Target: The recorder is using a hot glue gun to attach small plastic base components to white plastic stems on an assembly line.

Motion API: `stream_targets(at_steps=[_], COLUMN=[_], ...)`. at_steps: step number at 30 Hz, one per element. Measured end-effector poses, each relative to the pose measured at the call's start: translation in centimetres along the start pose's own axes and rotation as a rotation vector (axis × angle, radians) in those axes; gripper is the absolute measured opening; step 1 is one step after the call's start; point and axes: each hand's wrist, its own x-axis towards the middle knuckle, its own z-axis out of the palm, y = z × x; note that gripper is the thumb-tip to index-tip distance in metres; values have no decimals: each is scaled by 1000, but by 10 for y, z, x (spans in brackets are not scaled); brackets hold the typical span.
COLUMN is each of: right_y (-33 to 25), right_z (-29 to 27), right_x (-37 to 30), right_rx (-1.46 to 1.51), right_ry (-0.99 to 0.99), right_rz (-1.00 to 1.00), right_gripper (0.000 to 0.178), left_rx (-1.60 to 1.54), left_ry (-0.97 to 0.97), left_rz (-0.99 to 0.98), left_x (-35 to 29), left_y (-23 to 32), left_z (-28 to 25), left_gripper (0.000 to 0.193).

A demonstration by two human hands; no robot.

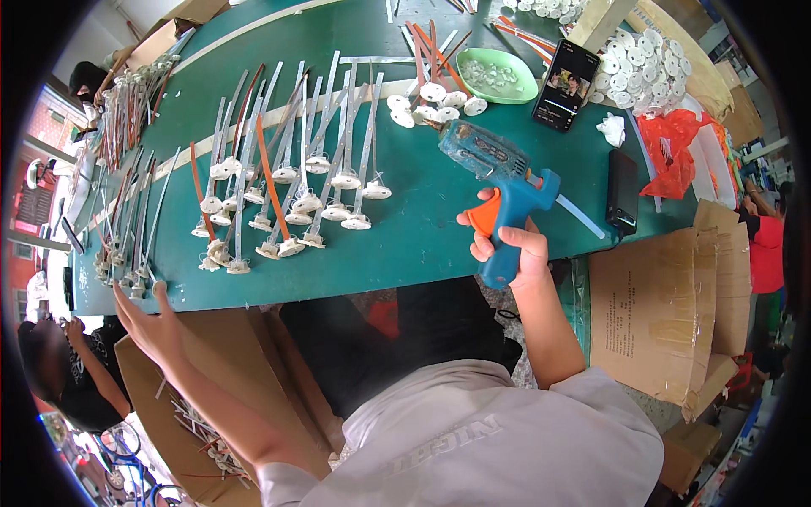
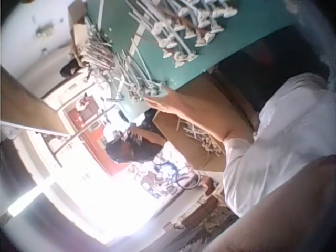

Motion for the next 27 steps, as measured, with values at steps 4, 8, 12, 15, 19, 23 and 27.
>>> stream_targets(at_steps=[4,8,12,15,19,23,27], right_y=[12,5,6,4,1,0,0], right_z=[5,-9,-13,-15,-14,-16,-13], right_x=[16,9,8,12,13,11,9], right_rx=[-38,-14,-30,43,63,70,86], right_ry=[90,62,92,84,59,51,74], right_rz=[46,13,-6,45,97,109,86], right_gripper=[59,63,63,63,63,62,61], left_rx=[251,279,382,369,458,271,28], left_ry=[-300,-606,-617,-480,-451,-435,-319], left_rz=[164,279,75,84,159,-80,-180], left_x=[85,115,118,124,133,157,175], left_y=[-124,-126,-86,-91,-115,-113,-132], left_z=[61,123,116,100,109,109,87], left_gripper=[61,46,28,20,18,19,26])
